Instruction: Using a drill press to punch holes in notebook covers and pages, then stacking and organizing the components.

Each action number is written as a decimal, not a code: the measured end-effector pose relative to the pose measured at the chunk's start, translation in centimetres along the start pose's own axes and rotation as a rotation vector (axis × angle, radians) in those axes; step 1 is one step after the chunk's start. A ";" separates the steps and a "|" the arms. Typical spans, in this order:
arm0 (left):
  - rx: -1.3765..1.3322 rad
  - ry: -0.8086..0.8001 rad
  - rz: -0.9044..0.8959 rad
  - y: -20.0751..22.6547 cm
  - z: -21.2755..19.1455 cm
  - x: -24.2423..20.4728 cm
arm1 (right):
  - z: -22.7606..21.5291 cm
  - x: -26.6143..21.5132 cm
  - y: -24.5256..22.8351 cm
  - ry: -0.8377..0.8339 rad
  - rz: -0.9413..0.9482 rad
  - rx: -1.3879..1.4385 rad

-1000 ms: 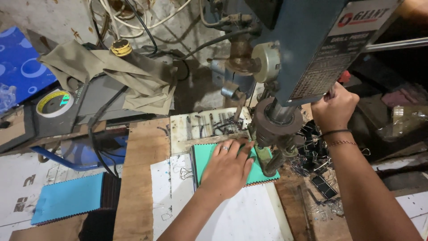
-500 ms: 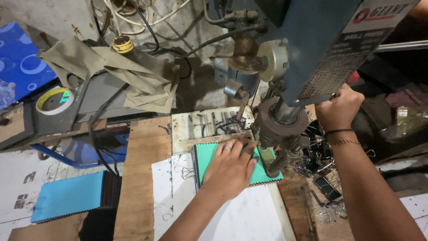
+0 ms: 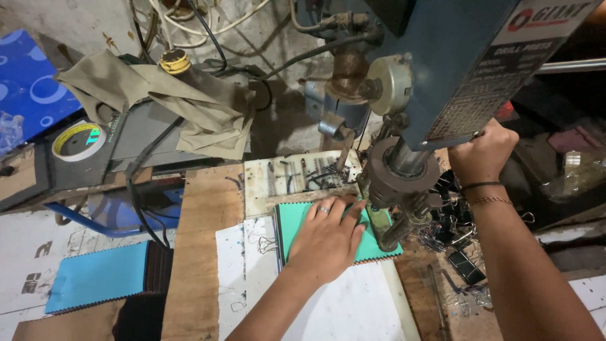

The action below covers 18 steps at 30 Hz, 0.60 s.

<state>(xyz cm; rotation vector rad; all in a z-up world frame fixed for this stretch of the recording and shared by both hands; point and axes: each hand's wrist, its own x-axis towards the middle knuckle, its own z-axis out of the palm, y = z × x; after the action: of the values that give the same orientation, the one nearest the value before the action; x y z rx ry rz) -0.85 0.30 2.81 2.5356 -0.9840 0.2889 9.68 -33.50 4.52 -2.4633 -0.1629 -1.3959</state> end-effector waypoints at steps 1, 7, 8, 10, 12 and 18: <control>0.001 0.000 -0.001 0.0 0.0 0.0 | 0.0 0.0 0.1 0.000 0.000 0.001; 0.003 -0.016 -0.006 0.1 -0.1 0.0 | 0.5 0.0 0.6 0.008 -0.020 -0.016; 0.007 -0.024 -0.006 0.1 -0.2 0.0 | 0.6 0.0 0.6 0.010 -0.025 -0.021; 0.011 -0.033 -0.006 0.1 -0.2 0.0 | 0.8 0.1 0.6 0.013 -0.029 -0.025; 0.001 -0.002 0.000 0.1 -0.2 -0.1 | 1.0 0.2 0.7 0.017 -0.040 -0.035; 0.006 0.007 0.004 0.0 0.0 0.0 | 1.3 0.1 1.1 0.020 -0.060 -0.061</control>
<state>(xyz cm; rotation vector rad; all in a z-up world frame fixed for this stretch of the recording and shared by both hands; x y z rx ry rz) -0.87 0.32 2.77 2.5369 -0.9877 0.3019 11.02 -34.12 3.75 -2.5124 -0.1933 -1.4708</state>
